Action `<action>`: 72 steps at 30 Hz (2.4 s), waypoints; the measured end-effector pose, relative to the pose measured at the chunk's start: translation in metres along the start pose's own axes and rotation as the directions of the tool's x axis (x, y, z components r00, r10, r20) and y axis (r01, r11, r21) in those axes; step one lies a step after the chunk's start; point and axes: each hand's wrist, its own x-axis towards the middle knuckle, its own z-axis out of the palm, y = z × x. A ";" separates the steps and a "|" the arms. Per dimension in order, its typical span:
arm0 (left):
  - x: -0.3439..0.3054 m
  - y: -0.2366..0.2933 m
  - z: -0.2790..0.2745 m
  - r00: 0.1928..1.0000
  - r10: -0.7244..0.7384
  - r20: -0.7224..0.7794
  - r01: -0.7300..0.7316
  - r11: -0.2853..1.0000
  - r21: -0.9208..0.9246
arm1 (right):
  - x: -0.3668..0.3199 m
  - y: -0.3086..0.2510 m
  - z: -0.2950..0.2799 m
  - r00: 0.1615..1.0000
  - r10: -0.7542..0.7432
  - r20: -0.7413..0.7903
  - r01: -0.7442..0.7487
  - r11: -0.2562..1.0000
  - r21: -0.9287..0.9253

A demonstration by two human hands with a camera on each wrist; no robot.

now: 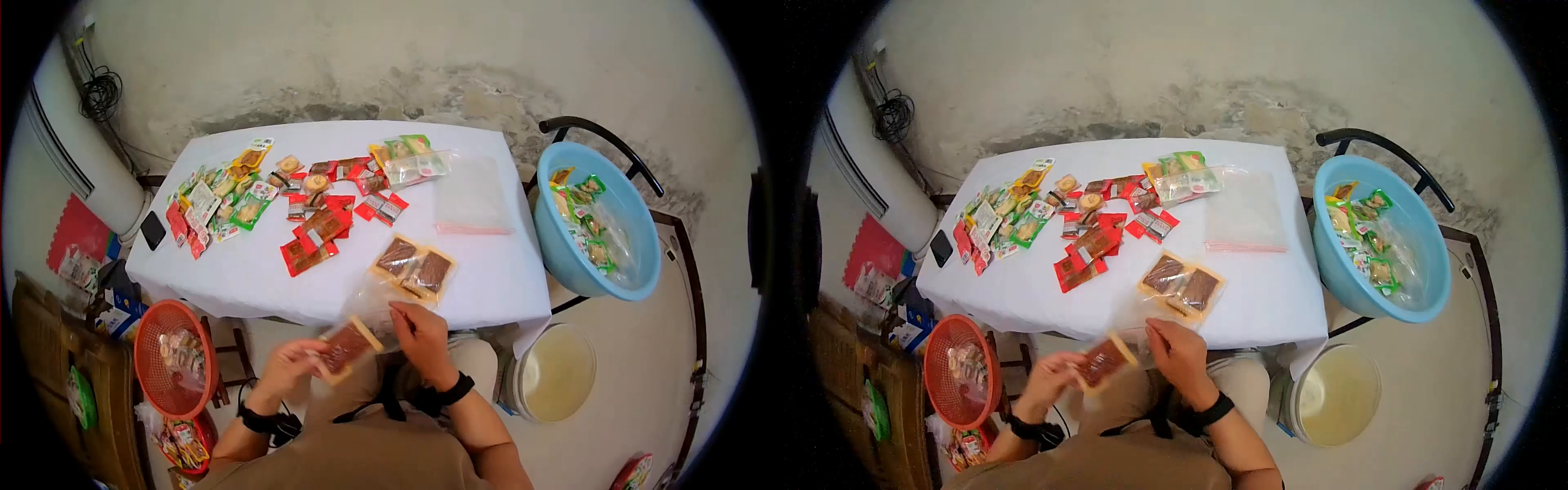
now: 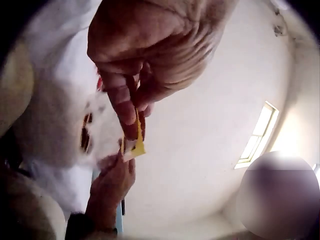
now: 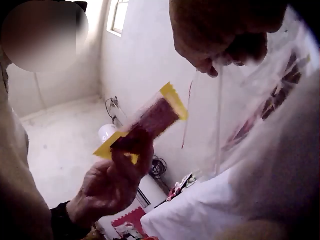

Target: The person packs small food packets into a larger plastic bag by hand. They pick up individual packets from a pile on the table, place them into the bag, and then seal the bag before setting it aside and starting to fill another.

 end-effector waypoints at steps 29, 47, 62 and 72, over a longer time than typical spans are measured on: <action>0.098 -0.028 0.096 0.989 0.141 0.049 -0.119 0.942 -0.314 | -0.019 0.008 0.004 0.912 -0.407 -0.055 0.397 0.908 -0.134; 0.151 -0.064 0.072 0.891 0.356 0.280 -0.396 0.312 0.864 | -0.022 0.012 0.003 0.929 -0.371 0.023 0.370 0.917 -0.152; 0.042 -0.033 0.052 0.766 0.353 0.537 -0.568 -0.020 0.823 | -0.053 0.014 -0.032 0.950 -0.214 0.229 0.284 0.896 -0.340; 0.039 -0.007 0.040 0.641 0.541 0.544 -0.567 -0.144 0.811 | -0.036 -0.015 -0.048 0.996 -0.048 0.077 0.049 0.999 -0.021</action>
